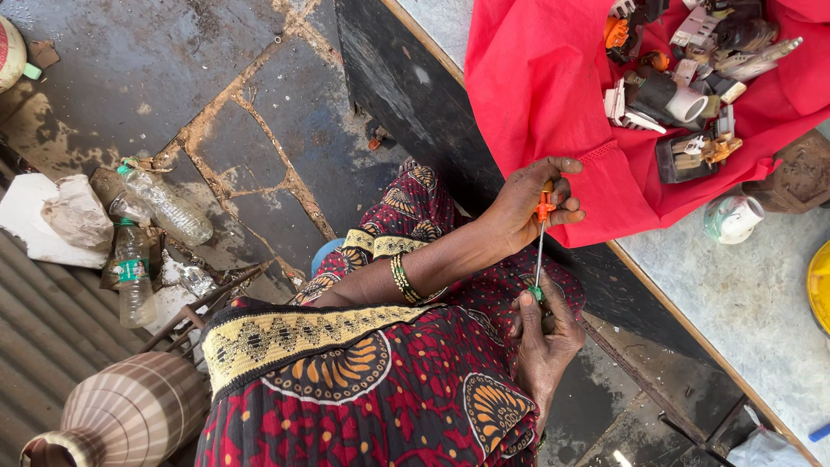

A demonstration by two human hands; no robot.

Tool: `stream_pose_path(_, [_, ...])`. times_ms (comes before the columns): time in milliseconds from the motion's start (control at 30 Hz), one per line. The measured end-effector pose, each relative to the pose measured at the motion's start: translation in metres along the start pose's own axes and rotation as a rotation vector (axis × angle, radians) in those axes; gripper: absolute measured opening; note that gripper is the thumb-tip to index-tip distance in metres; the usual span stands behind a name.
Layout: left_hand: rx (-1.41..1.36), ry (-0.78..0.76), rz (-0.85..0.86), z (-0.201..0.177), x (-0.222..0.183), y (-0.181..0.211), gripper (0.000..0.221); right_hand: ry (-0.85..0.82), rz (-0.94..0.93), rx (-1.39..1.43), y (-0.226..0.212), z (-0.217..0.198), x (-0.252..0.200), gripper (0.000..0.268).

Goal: The person uses a screwdriver to pry apart and disassemble small electronic components, handling orange and white plastic pieces one at a time over a red bag containing scrap.

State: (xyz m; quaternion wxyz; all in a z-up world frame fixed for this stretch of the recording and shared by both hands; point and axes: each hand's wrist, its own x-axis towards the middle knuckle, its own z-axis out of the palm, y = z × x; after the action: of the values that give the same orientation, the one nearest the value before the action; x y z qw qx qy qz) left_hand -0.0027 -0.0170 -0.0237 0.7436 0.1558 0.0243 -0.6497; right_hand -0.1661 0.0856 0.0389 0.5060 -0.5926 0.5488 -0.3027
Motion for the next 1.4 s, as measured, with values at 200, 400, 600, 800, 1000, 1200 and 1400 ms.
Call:
stream_pose_path(200, [0.02,-0.033,0.041,0.002,-0.006,0.002,0.033,-0.014,0.012,0.097,0.0,0.001,0.0,0.038])
stream_pose_path(400, [0.172,-0.075,0.221,0.011,-0.014,0.003,0.035,-0.087,0.049,0.364,0.018,-0.01,0.005,0.039])
stream_pose_path(600, [0.339,-0.247,0.364,0.01,-0.021,-0.003,0.034,-0.491,0.245,1.104,0.035,-0.021,0.021,0.035])
stream_pose_path(800, [0.354,-0.293,0.3,0.014,-0.025,0.002,0.032,-0.532,0.165,0.902,0.026,-0.019,0.024,0.042])
stream_pose_path(1000, [0.438,-0.254,0.148,0.023,-0.03,0.013,0.034,-0.057,-0.079,-0.091,0.011,-0.018,-0.001,0.036])
stream_pose_path(1200, [0.416,-0.156,0.197,0.025,-0.029,0.012,0.034,0.001,-0.453,-0.403,-0.008,-0.004,-0.011,0.033])
stream_pose_path(1400, [0.39,-0.051,0.249,0.023,-0.024,0.007,0.032,0.035,-0.673,-0.592,-0.02,0.004,-0.008,0.048])
